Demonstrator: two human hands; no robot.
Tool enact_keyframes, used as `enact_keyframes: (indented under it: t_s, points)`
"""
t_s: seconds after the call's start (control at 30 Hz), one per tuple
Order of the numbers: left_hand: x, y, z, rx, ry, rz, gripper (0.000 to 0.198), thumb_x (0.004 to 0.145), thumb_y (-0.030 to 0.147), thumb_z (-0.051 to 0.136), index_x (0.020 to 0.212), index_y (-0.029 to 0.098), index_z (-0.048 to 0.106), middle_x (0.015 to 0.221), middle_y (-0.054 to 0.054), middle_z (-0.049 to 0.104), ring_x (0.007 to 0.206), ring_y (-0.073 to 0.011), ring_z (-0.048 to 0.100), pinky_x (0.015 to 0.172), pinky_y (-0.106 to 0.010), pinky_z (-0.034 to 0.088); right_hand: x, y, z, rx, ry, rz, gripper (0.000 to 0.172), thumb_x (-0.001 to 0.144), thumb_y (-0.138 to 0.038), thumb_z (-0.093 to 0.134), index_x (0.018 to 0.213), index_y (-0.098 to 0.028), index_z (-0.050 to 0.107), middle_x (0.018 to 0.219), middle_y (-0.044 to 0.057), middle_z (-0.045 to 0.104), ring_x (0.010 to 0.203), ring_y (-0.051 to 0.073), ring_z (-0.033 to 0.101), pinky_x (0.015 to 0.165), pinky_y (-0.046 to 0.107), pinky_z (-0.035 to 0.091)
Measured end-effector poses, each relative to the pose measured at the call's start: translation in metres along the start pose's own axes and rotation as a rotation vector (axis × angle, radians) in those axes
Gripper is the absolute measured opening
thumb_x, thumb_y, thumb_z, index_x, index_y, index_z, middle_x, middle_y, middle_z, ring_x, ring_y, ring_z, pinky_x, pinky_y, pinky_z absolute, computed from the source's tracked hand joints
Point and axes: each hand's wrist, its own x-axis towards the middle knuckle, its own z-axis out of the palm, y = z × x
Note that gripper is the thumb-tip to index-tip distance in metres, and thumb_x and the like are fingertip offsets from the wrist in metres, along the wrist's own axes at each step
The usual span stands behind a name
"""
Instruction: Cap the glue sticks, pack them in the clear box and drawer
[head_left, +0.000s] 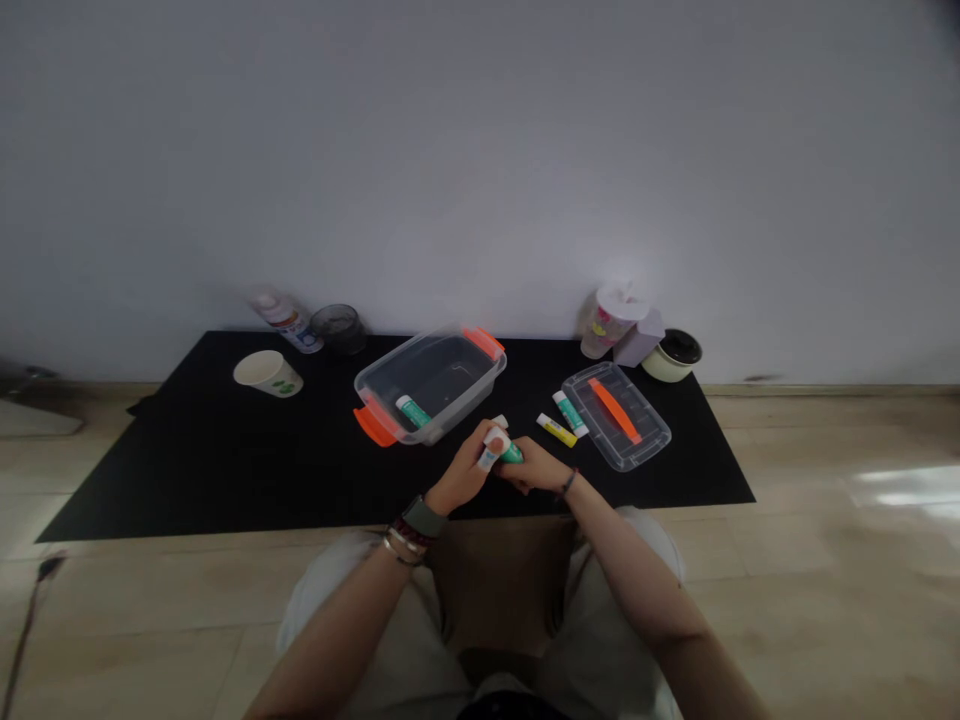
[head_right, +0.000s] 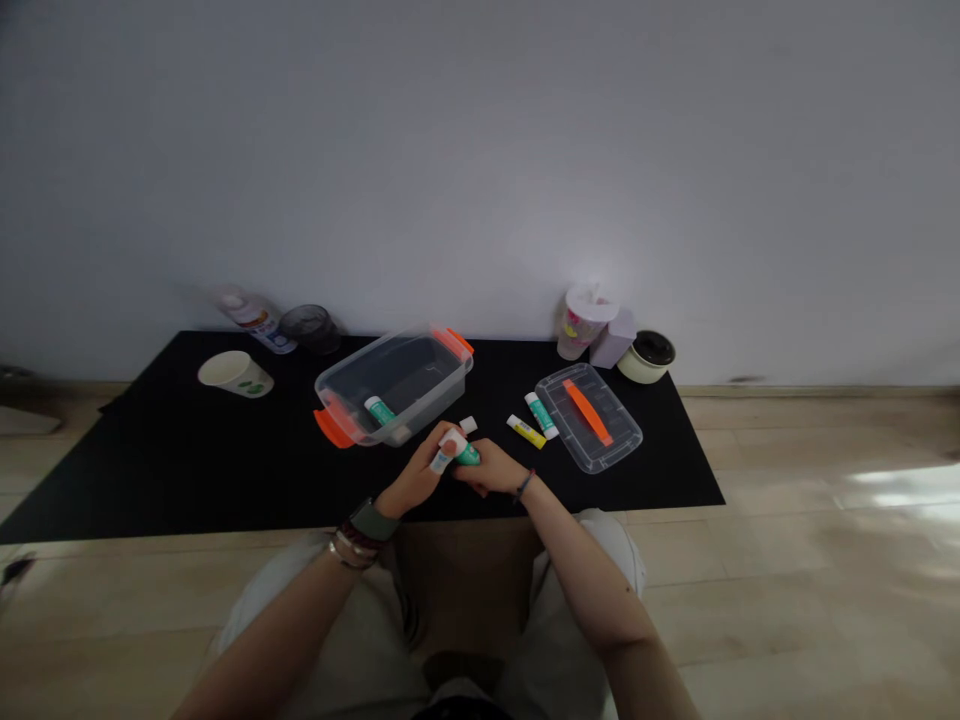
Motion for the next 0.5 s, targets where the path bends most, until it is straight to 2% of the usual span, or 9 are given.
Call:
enact_keyframes:
  t_s: [0.1,0.2,0.3,0.37,0.43,0.5]
  points:
    - [-0.004,0.008,-0.003,0.002,-0.033,0.024,0.045,0.096,0.06,0.041,0.105,0.019,0.056,0.093,-0.004,0.059,0.08,-0.0164,0.052,0.077,-0.031,0.048,-0.002,0.001,-0.001,0.274,-0.247,-0.016,0.033,0.077,-0.036,0.07,0.059,-0.019,0.048,0.043,-0.007,0.046,0.036,0.007,0.043,0.039,0.02,0.031]
    - [-0.004,0.019,-0.008,0.032,-0.003,0.065,0.042,0.098,0.055,0.04,0.106,0.019,0.058,0.099,-0.007,0.061,0.085,-0.0179,0.056,0.081,-0.033,0.049,0.001,0.0,0.004,0.451,-0.312,-0.065,0.041,0.075,-0.05,0.075,0.067,-0.017,0.051,0.051,-0.006,0.05,0.039,0.007,0.047,0.041,0.02,0.034]
    - [0.001,0.031,-0.023,0.151,0.124,0.162,0.039,0.097,0.054,0.044,0.102,0.019,0.059,0.104,-0.01,0.062,0.096,-0.0213,0.058,0.089,-0.038,0.049,0.009,0.0,0.007,0.58,-0.165,-0.217,0.049,0.078,-0.061,0.071,0.094,-0.016,0.059,0.074,0.0,0.063,0.063,0.013,0.062,0.059,0.024,0.048]
    - [0.009,0.039,-0.043,0.216,0.26,0.191,0.038,0.095,0.055,0.045,0.1,0.019,0.059,0.1,-0.009,0.062,0.094,-0.0219,0.059,0.088,-0.038,0.05,0.014,0.001,0.005,0.631,-0.02,-0.275,0.052,0.082,-0.063,0.066,0.109,-0.02,0.057,0.09,0.003,0.066,0.081,0.016,0.065,0.074,0.029,0.051]
    - [0.022,0.044,-0.07,0.226,0.415,0.151,0.039,0.095,0.056,0.043,0.098,0.02,0.058,0.092,-0.006,0.062,0.085,-0.0205,0.06,0.078,-0.035,0.051,0.018,0.003,-0.001,0.654,0.104,-0.271,0.05,0.085,-0.064,0.061,0.112,-0.022,0.055,0.097,0.004,0.065,0.087,0.017,0.065,0.079,0.032,0.051]
    - [0.037,0.047,-0.097,0.269,0.567,0.089,0.039,0.096,0.056,0.041,0.096,0.021,0.057,0.088,-0.004,0.062,0.082,-0.0197,0.06,0.075,-0.032,0.05,0.021,0.005,-0.006,0.668,0.181,-0.258,0.049,0.086,-0.065,0.057,0.111,-0.022,0.055,0.097,0.004,0.064,0.085,0.017,0.065,0.078,0.033,0.051]
